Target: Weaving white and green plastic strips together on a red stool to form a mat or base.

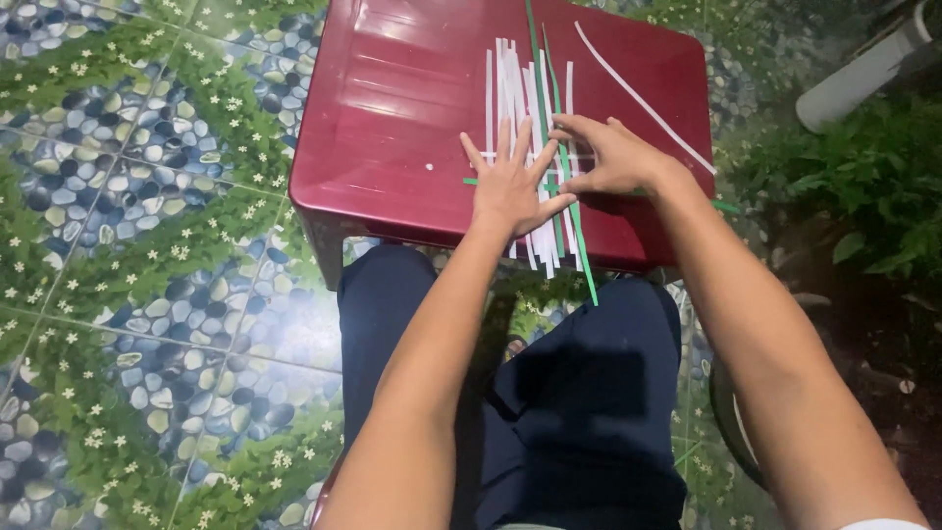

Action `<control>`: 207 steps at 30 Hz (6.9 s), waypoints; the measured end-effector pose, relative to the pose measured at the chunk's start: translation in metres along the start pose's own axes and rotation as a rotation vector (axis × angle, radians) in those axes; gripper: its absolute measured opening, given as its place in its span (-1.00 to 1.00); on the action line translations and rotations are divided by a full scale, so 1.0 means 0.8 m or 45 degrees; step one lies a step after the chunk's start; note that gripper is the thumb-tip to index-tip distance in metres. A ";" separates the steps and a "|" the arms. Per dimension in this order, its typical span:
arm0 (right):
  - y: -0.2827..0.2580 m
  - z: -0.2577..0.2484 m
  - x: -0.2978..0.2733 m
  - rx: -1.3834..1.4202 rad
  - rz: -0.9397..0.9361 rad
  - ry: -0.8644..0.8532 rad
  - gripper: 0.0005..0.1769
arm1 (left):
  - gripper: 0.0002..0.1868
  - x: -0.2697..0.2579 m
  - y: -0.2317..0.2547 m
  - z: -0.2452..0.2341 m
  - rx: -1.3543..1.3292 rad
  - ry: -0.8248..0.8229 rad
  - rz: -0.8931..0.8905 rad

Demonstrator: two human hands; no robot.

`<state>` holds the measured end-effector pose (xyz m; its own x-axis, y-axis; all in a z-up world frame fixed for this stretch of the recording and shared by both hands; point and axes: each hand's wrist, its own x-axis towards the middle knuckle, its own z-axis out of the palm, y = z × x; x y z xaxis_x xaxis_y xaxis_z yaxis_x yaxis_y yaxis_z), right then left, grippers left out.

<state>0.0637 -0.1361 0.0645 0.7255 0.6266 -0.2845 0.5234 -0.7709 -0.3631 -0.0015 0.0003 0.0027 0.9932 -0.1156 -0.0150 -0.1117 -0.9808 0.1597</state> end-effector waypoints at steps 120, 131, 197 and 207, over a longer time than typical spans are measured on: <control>0.218 0.053 0.037 -0.077 0.517 0.853 -0.70 | -0.12 0.013 0.013 -0.047 0.043 -0.447 -0.050; 0.202 0.041 0.003 0.090 0.491 1.073 -0.93 | -0.12 0.010 0.014 -0.052 0.020 -0.446 -0.045; 0.198 0.152 -0.199 1.674 0.861 1.158 -0.76 | -0.10 0.005 0.016 -0.050 -0.030 -0.378 -0.058; 0.085 0.073 -0.217 1.283 0.859 1.009 -0.77 | -0.11 0.010 0.015 -0.038 -0.022 -0.380 -0.069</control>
<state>-0.0527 -0.2903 0.0375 0.9289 -0.3011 -0.2154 -0.3002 -0.2722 -0.9142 0.0064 -0.0080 0.0342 0.9437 -0.1064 -0.3131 -0.0555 -0.9844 0.1672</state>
